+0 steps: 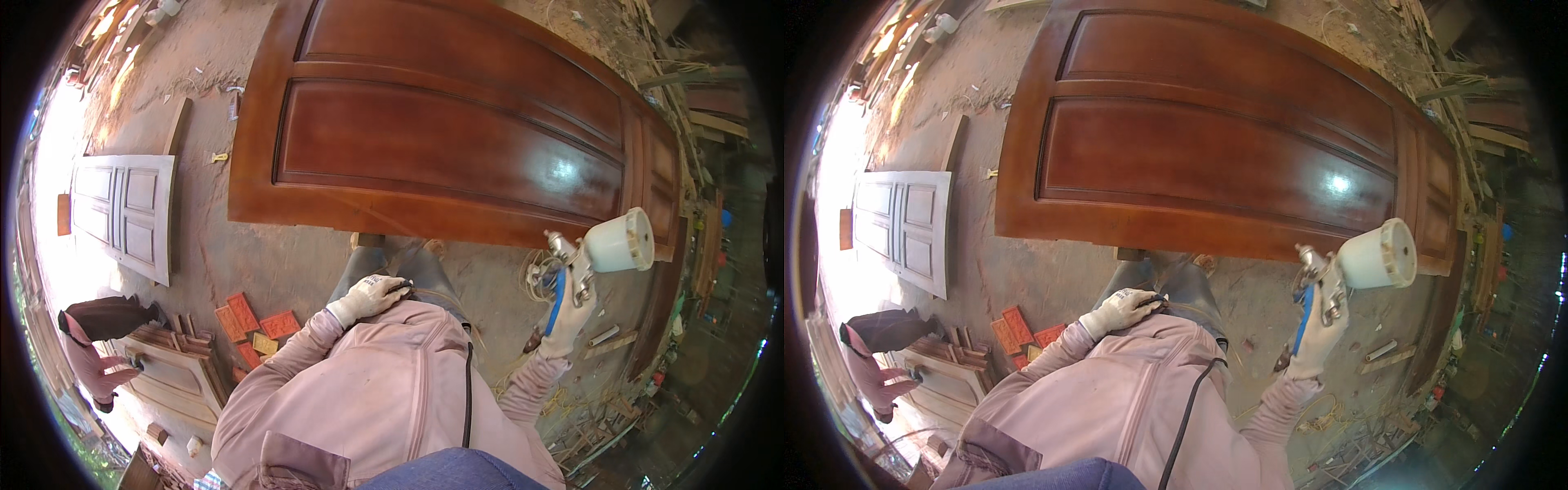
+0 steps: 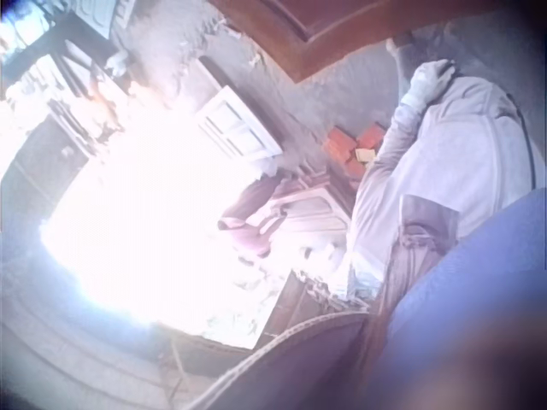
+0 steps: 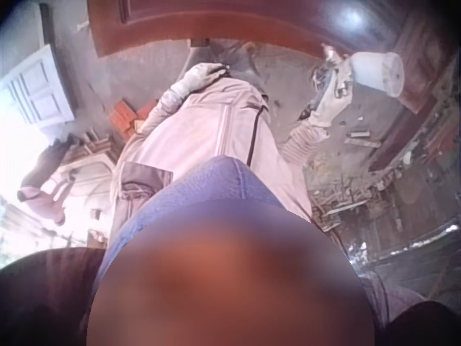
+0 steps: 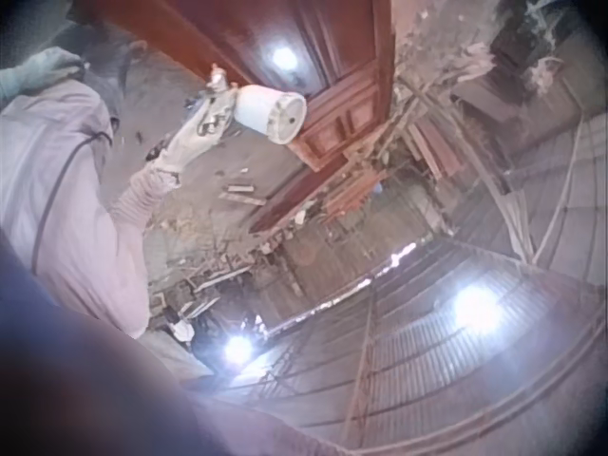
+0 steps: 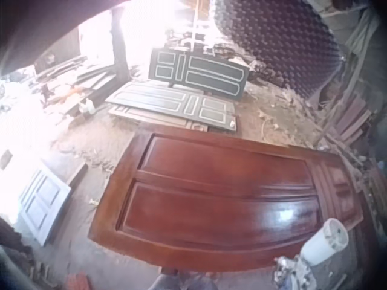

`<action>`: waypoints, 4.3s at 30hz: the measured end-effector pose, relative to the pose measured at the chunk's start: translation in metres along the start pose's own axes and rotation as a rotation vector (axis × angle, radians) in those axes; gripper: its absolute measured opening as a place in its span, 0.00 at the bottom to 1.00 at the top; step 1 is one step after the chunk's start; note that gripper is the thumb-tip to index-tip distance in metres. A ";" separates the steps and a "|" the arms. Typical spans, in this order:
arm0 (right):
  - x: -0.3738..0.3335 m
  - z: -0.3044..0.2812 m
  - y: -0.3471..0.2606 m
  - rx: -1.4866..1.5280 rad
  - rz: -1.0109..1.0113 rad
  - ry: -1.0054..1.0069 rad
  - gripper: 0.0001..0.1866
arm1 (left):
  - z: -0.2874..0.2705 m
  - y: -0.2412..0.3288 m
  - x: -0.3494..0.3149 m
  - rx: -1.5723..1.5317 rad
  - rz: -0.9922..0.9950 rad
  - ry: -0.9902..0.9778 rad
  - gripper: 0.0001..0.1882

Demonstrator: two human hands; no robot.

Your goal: The person uses a spray gun to apply a finish to a wooden door, moving the nozzle in steady horizontal passes across the surface. Another person is present nearby, but the camera wearer performs the spraying throughout the clip.

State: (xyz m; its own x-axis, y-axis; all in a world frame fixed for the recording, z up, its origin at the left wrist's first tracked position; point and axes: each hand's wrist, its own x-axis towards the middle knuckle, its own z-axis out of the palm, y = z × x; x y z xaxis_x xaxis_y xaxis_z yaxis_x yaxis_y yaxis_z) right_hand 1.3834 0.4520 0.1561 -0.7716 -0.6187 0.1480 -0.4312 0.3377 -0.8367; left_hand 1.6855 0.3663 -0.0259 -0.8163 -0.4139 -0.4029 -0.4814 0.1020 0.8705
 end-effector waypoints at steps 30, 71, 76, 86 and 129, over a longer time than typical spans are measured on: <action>0.248 0.146 -0.028 0.498 0.167 -0.446 0.13 | -0.020 0.036 0.041 -0.177 -0.115 0.104 0.18; 0.296 -0.058 0.124 0.237 0.114 0.172 0.10 | 0.025 0.086 0.126 -0.100 0.111 -0.046 0.15; 0.352 -0.125 0.184 -0.088 -0.086 0.356 0.14 | 0.073 0.110 0.187 0.008 0.094 -0.006 0.15; 0.339 -0.288 0.262 -0.034 -0.157 0.469 0.18 | 0.178 0.202 0.291 -0.053 -0.135 -0.218 0.21; 0.501 -0.673 0.459 -0.006 -0.055 -0.903 0.25 | 0.632 0.515 0.573 -0.209 -0.145 -0.269 0.34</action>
State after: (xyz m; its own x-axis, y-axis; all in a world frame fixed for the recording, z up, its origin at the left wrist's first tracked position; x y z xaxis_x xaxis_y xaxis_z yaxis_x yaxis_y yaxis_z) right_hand 0.4844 0.7743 0.2010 -0.0898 -0.9544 -0.2847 -0.4612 0.2932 -0.8374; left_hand 0.7681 0.7534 0.0130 -0.8126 -0.1554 -0.5617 -0.5450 -0.1387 0.8269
